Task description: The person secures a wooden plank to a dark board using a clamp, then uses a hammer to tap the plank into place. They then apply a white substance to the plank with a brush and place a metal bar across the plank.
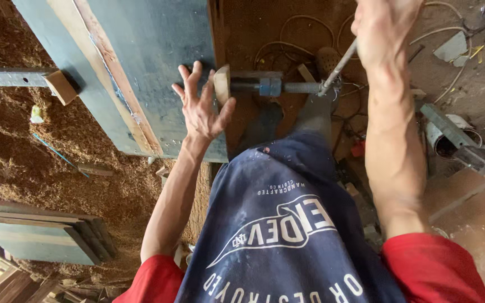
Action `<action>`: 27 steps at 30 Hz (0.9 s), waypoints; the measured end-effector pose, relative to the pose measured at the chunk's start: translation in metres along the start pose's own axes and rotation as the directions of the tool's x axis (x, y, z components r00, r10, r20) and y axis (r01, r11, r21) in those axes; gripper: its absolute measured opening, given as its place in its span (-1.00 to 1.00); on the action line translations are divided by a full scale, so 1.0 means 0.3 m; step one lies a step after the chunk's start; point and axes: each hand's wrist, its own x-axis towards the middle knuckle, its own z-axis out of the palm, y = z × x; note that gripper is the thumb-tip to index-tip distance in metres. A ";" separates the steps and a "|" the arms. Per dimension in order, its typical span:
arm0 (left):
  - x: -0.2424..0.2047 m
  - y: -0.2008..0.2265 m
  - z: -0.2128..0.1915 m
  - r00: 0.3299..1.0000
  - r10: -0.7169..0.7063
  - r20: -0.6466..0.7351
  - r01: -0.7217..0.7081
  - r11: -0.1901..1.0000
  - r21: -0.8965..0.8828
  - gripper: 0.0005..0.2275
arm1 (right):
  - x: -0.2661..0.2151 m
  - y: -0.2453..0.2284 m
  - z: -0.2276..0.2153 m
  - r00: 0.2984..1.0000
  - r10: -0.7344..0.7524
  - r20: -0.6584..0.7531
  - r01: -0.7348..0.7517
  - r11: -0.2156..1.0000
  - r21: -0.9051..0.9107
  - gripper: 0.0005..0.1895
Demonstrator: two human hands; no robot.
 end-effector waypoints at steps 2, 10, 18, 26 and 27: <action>-0.004 0.022 0.006 0.999 -0.053 0.000 0.053 0.998 -0.014 -0.37 | -0.025 -0.017 0.001 0.994 -0.104 -0.015 0.104 0.994 -0.016 -0.58; 0.070 0.107 0.092 0.945 -0.160 -0.284 0.159 0.987 -0.027 -0.12 | -0.172 -0.034 0.000 0.938 -0.338 -0.075 0.309 0.915 -0.260 -0.58; 0.092 0.122 0.050 0.964 -0.190 -0.187 0.195 0.981 0.012 -0.11 | -0.724 -0.188 0.062 0.854 -0.515 0.074 0.507 0.792 -0.341 -0.75; 0.088 -0.118 -0.124 0.947 0.121 -0.298 -0.102 0.992 0.079 -0.58 | -0.920 0.076 0.095 0.713 -0.630 0.307 0.700 0.612 -0.369 -0.70; 0.107 -0.173 -0.148 0.930 0.122 -0.346 -0.102 0.992 0.076 -0.66 | -0.923 0.099 0.117 0.694 -0.643 0.323 0.719 0.599 -0.353 -0.68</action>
